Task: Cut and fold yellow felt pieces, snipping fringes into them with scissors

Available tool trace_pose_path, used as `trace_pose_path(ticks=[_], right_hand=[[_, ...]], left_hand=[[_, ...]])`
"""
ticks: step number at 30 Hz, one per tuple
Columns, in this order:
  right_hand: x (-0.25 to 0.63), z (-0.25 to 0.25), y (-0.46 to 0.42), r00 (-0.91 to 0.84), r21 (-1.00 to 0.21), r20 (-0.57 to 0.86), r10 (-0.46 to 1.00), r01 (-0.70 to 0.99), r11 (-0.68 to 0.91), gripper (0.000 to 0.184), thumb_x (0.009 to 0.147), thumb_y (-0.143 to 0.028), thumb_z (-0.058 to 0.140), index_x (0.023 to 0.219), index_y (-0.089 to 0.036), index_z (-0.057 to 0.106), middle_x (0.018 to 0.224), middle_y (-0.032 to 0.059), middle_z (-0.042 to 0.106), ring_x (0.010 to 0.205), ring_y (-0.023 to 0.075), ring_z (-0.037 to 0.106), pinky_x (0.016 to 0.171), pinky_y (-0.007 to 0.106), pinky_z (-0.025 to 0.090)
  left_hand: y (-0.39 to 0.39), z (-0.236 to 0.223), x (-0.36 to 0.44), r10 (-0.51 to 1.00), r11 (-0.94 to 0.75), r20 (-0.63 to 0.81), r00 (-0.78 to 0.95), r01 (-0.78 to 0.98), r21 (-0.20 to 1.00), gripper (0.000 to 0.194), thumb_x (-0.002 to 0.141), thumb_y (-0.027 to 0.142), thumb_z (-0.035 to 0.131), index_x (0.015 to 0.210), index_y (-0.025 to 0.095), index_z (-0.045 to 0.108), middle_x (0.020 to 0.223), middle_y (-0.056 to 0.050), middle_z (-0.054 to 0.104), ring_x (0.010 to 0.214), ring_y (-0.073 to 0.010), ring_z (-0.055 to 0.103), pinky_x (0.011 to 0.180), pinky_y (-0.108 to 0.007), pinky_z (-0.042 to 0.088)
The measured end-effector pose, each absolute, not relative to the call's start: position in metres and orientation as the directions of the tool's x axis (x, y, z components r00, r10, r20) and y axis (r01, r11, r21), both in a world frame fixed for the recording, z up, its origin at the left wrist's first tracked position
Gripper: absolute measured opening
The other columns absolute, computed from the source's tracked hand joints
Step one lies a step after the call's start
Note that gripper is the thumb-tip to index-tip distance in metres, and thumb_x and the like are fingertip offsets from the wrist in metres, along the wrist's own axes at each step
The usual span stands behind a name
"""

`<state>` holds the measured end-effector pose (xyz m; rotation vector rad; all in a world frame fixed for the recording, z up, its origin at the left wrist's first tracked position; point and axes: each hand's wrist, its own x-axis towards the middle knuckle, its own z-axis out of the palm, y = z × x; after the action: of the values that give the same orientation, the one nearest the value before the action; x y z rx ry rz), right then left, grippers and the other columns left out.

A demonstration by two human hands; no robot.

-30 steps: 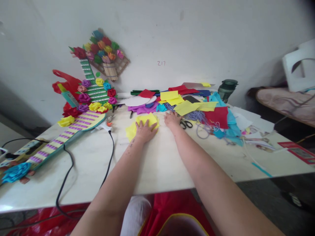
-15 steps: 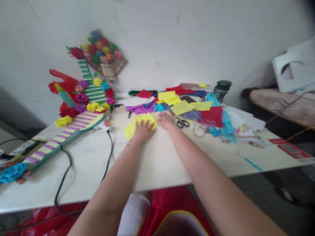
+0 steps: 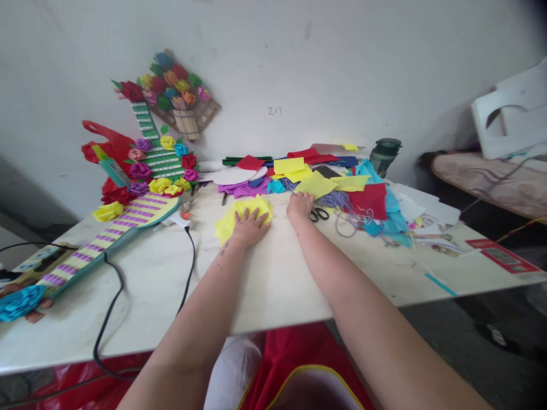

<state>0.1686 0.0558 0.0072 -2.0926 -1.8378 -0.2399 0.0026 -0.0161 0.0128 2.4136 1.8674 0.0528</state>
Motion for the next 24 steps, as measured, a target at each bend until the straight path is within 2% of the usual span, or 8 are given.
trace_pose_path(ticks=[5,11,16,21,24], right_hand=[[0.1674,0.0083,0.055,-0.045,-0.126,0.3,0.953,0.988,0.086,0.038,0.087,-0.009,0.036,0.108,-0.015,0.066,0.113,0.0146,0.06,0.106,0.0243,0.05,0.085,0.034,0.036],[0.171,0.0063,0.0579,0.17,-0.235,0.27,0.948,0.966,-0.107,0.038,0.088,-0.011,0.035,0.112,-0.017,0.064,0.118,0.0156,0.057,0.11,0.0277,0.047,0.087,0.04,0.036],[0.1732,0.0057,0.0586,0.203,-0.267,0.278,0.939,0.955,-0.127,0.037,0.086,-0.011,0.038,0.111,-0.015,0.065,0.117,0.0173,0.057,0.11,0.0283,0.048,0.086,0.04,0.036],[0.1724,0.0054,0.0536,0.074,-0.24,0.424,0.903,0.97,0.034,0.033,0.083,-0.014,0.042,0.105,-0.015,0.066,0.112,0.0145,0.06,0.105,0.0267,0.05,0.086,0.038,0.035],[0.1699,0.005,0.0507,-0.025,-0.219,0.48,0.877,0.965,0.147,0.033,0.083,-0.016,0.043,0.109,-0.016,0.064,0.111,0.0132,0.06,0.103,0.0255,0.049,0.087,0.037,0.034]], left_hand=[[-0.0139,0.0116,0.0037,0.969,-0.242,-0.025,0.245,0.966,0.093,0.062,0.089,0.057,0.016,0.143,0.031,0.029,0.153,-0.002,0.019,0.14,-0.0341,0.009,0.106,-0.062,0.0],[-0.0138,0.0104,0.0028,0.969,-0.246,-0.015,0.248,0.965,0.091,0.061,0.089,0.057,0.016,0.142,0.033,0.031,0.153,-0.001,0.02,0.14,-0.0337,0.01,0.106,-0.063,0.001],[-0.0144,0.0115,-0.0003,0.966,-0.257,-0.011,0.26,0.961,0.102,0.06,0.088,0.059,0.016,0.141,0.036,0.034,0.152,0.0,0.021,0.14,-0.0334,0.011,0.105,-0.063,0.002],[-0.0129,0.0115,-0.0002,0.955,-0.284,0.111,0.277,0.957,0.053,0.06,0.09,0.056,0.016,0.14,0.032,0.036,0.152,-0.003,0.024,0.141,-0.0275,0.011,0.109,-0.056,-0.001],[-0.0118,0.0091,-0.0003,0.958,-0.279,0.084,0.274,0.959,0.054,0.061,0.09,0.057,0.015,0.141,0.03,0.035,0.151,-0.002,0.025,0.141,-0.0274,0.011,0.11,-0.055,0.001]])
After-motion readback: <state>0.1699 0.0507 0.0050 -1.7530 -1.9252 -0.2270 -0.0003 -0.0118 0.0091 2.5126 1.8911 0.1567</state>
